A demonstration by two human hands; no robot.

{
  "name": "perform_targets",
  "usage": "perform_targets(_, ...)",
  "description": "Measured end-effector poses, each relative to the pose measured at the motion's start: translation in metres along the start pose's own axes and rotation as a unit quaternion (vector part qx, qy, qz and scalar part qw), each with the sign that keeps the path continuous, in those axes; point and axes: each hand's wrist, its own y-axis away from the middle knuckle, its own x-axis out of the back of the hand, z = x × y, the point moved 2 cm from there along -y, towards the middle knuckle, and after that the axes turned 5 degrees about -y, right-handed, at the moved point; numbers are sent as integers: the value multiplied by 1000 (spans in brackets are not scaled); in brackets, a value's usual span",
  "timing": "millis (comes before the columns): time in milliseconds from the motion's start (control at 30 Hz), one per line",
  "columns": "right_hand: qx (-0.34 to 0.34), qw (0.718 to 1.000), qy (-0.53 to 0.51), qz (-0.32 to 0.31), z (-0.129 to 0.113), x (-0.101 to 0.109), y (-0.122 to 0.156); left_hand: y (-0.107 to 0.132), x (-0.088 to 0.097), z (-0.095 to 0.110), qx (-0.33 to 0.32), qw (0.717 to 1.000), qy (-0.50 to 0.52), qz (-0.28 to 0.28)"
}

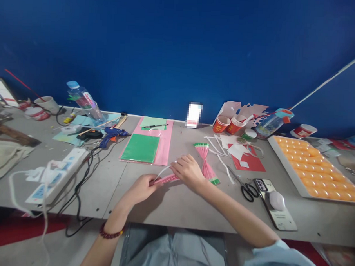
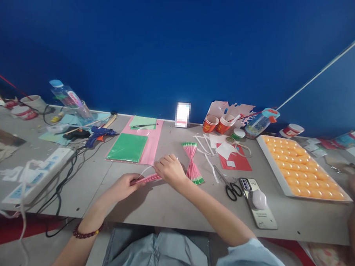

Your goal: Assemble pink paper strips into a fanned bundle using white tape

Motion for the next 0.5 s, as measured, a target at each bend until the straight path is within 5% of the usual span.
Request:
perform_targets(133,-51,997,17,48,-15,-12,11,4,2,-3,-5,996,-74,39)
perform_targets(333,32,994,7,102,0,-23,23,0,-1,-1,-51,985,-140,89)
perform_targets(500,87,994,-31,60,24,-17,26,-11,-4,5,-80,978,-163,100)
